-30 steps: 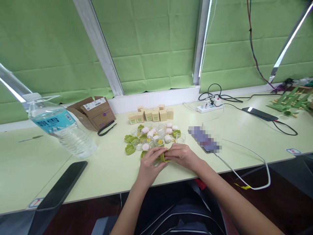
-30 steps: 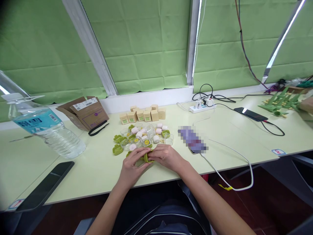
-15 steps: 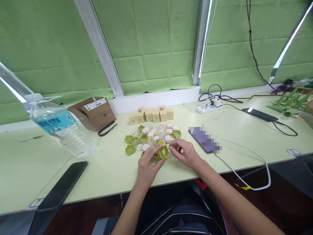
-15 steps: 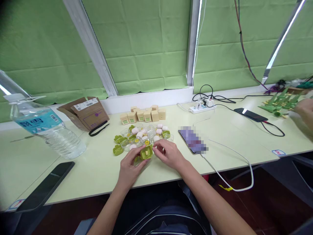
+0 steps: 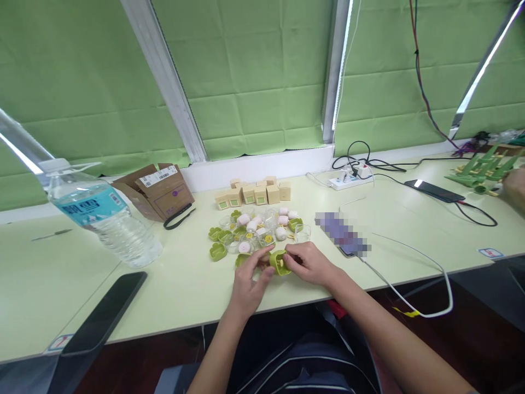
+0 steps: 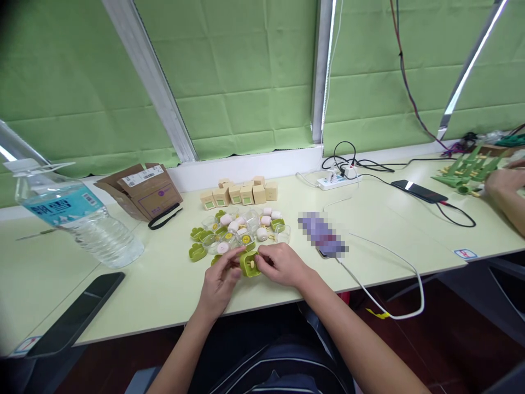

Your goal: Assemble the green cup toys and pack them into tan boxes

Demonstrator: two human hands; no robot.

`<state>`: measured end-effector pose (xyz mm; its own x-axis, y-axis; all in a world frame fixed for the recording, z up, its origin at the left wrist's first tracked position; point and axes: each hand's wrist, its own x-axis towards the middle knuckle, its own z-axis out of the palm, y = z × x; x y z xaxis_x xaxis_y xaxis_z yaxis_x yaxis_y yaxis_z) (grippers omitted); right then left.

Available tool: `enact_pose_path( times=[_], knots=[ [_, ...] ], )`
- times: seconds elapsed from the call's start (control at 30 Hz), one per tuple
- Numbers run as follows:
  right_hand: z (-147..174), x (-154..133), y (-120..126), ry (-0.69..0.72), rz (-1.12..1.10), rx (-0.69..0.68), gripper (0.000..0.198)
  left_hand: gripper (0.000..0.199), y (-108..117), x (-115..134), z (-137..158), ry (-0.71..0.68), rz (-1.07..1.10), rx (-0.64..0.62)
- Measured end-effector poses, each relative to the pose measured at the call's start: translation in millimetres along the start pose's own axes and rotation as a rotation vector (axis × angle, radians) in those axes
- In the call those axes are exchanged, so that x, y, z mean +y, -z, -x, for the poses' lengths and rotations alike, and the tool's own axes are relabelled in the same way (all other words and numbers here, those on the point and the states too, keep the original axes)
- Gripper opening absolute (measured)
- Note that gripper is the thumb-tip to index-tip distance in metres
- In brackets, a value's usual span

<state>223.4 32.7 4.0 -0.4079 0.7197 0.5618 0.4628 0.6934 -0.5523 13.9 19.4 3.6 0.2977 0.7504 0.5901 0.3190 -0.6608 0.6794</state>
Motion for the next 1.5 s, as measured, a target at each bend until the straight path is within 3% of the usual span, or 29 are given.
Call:
enact_pose_path(
  times=[0.1, 0.27, 0.57, 0.8, 1.13, 1.5],
  knots=[
    [0.8, 0.9, -0.3, 0.007, 0.006, 0.016, 0.032, 0.036, 1.2, 2.5, -0.8, 0.082, -0.004, -0.021],
    [0.9, 0.5, -0.6, 0.018, 0.013, 0.023, 0.03, 0.028, 0.4, 6.8, -3.7, 0.055, -0.048, -0.073],
    [0.4, -1.3, -0.3, 0.011, 0.019, -0.011, 0.028, 0.024, -1.0, 8.2, -2.7, 0.136, 0.003, -0.16],
    [0.4, -0.5, -0.1, 0.012, 0.048, -0.012, 0.026, 0.024, -2.4, 1.7, -0.3, 0.185, 0.036, -0.106],
    [-1.4, -1.8, -3.4, 0.108, 0.137, 0.009, 0.023, 0.021, -3.0, 6.1, -0.8, 0.142, -0.054, -0.006],
    [1.3, 1.0, -3.1, 0.06, 0.082, -0.025, 0.024, 0.024, -2.1, 2.8, 1.7, 0.173, -0.004, 0.02]
  ],
)
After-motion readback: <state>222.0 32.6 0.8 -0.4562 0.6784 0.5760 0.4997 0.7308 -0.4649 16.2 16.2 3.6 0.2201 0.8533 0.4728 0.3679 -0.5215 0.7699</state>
